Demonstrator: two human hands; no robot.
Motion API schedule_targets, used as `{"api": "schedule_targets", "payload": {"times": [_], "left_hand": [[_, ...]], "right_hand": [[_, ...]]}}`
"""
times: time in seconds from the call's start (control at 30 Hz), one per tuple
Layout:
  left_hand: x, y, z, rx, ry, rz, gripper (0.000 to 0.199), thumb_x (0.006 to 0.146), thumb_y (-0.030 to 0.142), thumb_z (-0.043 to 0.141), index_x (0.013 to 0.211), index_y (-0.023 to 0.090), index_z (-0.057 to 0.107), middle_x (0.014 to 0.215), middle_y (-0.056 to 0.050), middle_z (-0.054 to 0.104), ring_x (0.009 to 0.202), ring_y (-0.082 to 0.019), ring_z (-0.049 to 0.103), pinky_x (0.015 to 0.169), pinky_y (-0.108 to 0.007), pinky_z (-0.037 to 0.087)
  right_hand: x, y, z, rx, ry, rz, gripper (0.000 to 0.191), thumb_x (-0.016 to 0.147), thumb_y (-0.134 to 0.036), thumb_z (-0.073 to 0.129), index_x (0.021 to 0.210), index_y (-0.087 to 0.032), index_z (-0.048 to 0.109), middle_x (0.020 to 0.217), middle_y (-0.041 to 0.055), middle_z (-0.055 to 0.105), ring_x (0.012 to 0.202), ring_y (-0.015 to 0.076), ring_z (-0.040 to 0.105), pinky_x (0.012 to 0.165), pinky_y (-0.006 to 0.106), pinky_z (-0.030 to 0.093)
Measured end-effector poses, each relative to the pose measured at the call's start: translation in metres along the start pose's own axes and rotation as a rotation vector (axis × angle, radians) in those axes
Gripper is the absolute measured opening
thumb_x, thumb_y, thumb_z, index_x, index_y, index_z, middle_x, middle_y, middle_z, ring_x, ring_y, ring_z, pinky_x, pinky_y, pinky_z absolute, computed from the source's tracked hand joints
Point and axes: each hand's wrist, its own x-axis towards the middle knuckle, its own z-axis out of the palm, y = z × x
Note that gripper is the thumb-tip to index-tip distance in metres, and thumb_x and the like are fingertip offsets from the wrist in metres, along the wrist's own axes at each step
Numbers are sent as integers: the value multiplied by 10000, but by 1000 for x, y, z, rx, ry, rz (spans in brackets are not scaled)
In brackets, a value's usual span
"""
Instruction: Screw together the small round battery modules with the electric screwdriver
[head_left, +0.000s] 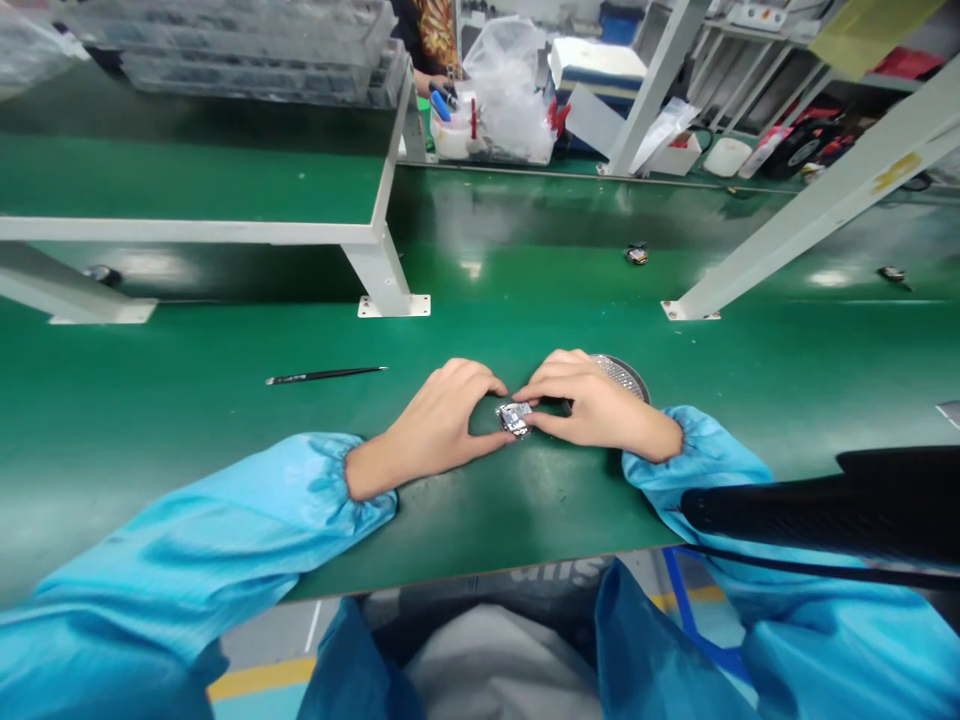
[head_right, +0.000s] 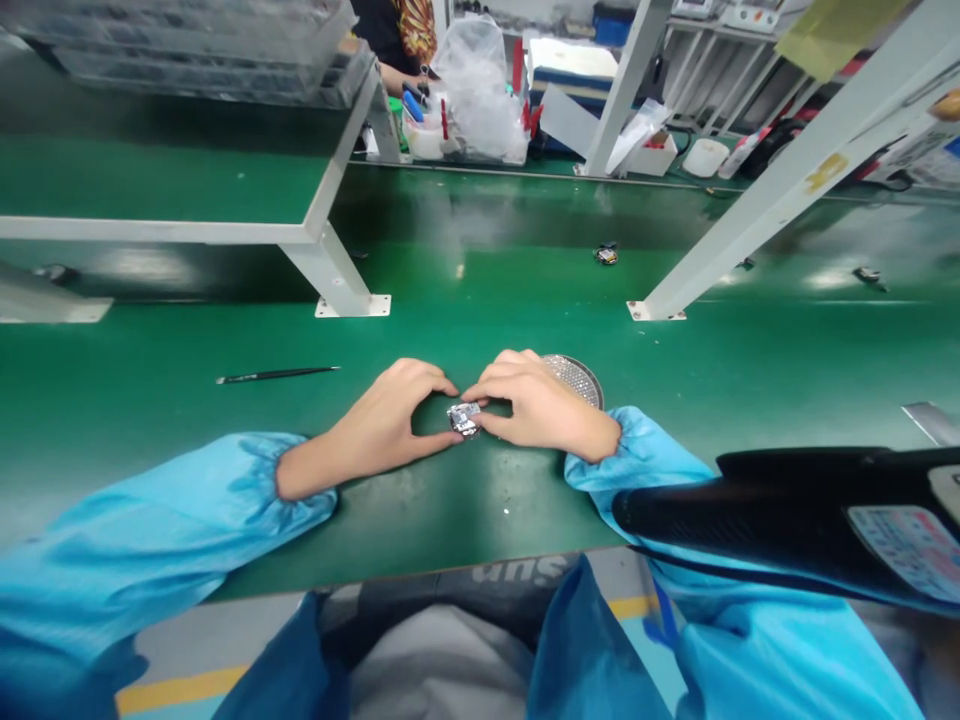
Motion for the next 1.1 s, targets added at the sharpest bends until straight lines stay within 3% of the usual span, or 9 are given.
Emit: {"api": "schedule_targets", "payload": {"times": [0.37, 0.67, 1.1], "left_hand": [[-4, 0, -1, -10, 10, 30, 273, 928, 403, 756, 1131, 236, 680, 1156, -62, 639, 1099, -247, 580, 982, -415, 461], [-9, 11, -2, 17, -16, -57, 277, 935, 385, 743, 1170, 248, 692, 1227, -66, 632, 1168, -269, 555, 1002, -440, 444], [-11, 6, 1, 49, -3, -18, 276, 965, 410, 696, 1186, 247, 684, 1268, -85, 627, 1187, -295, 550, 971, -451, 445]], "right_hand": [[-2, -3, 3, -4, -24, 21, 121, 958, -342, 725, 1023, -245, 758, 1018, 56, 725, 975, 230, 602, 890, 411, 431], [-2, -3, 9, 39, -9, 42, 135, 977, -370, 711, 1025, -253, 758, 995, 52, 723, 958, 233, 600, 861, 415, 440], [1, -6, 10, 81, -23, 99, 149, 966, -388, 719, 1019, -256, 764, 979, 56, 726, 941, 243, 613, 853, 425, 457]]}}
